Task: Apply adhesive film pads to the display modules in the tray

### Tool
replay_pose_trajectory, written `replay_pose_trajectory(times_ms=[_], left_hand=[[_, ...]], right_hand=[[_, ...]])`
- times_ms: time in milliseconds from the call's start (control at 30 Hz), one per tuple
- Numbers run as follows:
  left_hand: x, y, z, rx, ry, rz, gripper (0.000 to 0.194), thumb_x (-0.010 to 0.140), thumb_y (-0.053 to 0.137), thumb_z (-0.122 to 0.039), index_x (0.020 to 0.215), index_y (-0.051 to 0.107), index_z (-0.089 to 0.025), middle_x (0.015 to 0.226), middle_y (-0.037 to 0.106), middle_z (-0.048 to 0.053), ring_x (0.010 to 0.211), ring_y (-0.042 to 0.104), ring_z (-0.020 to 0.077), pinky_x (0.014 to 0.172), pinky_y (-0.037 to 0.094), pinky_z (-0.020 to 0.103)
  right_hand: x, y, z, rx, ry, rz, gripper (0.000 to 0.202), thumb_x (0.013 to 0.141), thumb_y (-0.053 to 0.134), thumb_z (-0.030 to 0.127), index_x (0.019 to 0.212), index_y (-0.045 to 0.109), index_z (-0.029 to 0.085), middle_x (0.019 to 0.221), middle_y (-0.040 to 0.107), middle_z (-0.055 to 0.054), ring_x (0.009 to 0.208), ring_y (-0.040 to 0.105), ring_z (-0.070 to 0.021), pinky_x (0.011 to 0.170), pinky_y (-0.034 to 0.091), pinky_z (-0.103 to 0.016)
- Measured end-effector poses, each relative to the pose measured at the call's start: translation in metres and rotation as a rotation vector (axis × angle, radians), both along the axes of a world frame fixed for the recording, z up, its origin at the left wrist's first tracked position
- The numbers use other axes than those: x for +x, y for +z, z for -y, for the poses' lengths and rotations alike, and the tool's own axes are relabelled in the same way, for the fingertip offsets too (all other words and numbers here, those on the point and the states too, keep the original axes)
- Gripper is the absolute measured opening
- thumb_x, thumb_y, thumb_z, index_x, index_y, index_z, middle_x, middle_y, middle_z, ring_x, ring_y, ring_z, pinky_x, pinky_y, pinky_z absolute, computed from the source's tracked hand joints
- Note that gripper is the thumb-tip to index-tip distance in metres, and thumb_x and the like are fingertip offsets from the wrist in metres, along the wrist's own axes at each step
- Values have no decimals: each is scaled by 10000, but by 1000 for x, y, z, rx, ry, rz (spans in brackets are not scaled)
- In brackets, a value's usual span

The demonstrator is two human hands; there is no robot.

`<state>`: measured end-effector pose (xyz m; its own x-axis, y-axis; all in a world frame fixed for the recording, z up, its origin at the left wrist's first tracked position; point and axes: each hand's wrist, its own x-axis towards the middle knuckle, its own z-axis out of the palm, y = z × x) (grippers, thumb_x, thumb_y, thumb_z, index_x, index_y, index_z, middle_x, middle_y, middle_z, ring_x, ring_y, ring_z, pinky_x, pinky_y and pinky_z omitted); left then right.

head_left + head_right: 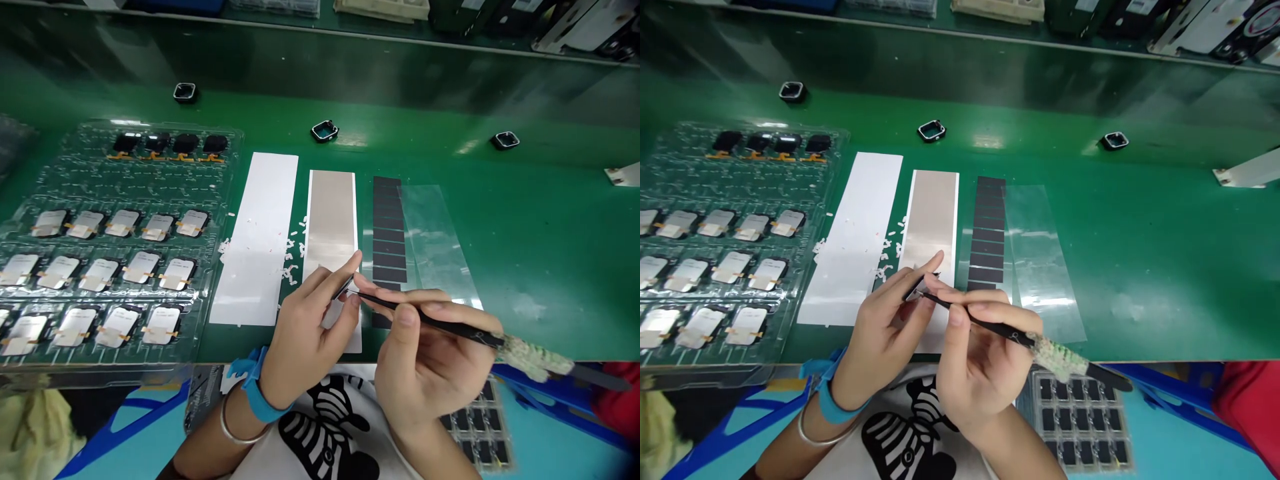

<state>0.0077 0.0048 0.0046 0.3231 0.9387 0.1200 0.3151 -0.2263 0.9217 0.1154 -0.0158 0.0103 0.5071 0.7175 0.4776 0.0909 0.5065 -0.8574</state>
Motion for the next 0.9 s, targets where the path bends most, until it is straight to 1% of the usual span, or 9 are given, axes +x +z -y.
replay_pose_trajectory(times_ms=[133,300,467,633,833,900], left_hand=[[-2,-1,0,4,-13,42,482,1007,425,-222,1486,413,-274,914,564,27,763,529,137,663,453,257],[-3,-2,2,-10,-22,77,471,1021,388,-273,1491,409,-266,952,582,50,804,544,164,676,457,288],[-3,-3,2,-20,-18,74,467,1028,368,-299,1492,408,-269,964,588,58,834,554,179,698,465,306],[-3,-4,2,-19,-13,58,463,1032,366,-296,1493,403,-290,965,586,54,819,549,174,679,456,302],[-3,-4,2,-23,-11,30,461,1034,367,-293,1494,400,-299,921,575,44,745,526,161,609,423,284],[-3,-4,2,-37,-16,42,458,1034,366,-301,1490,407,-296,942,584,51,759,535,167,607,424,285]], right_hand=[[-1,0,0,-24,2,13,265,858,539,-16,1003,528,205,858,681,-19,891,731,-189,735,677,-365],[-1,-1,0,-16,1,17,263,853,540,-26,991,529,198,853,665,-20,878,732,-190,755,682,-387],[0,-2,2,-48,-6,28,261,859,552,-9,994,524,213,849,673,-14,882,732,-195,777,683,-419],[0,-2,2,-42,3,31,270,850,548,-26,990,530,203,853,674,-13,882,732,-196,807,677,-430],[3,-2,4,-58,-23,69,293,853,568,-5,1030,512,222,896,683,-15,838,727,-188,697,687,-401],[4,-3,4,-56,-22,76,292,851,572,-3,1027,511,222,884,678,-15,823,724,-190,712,687,-422]])
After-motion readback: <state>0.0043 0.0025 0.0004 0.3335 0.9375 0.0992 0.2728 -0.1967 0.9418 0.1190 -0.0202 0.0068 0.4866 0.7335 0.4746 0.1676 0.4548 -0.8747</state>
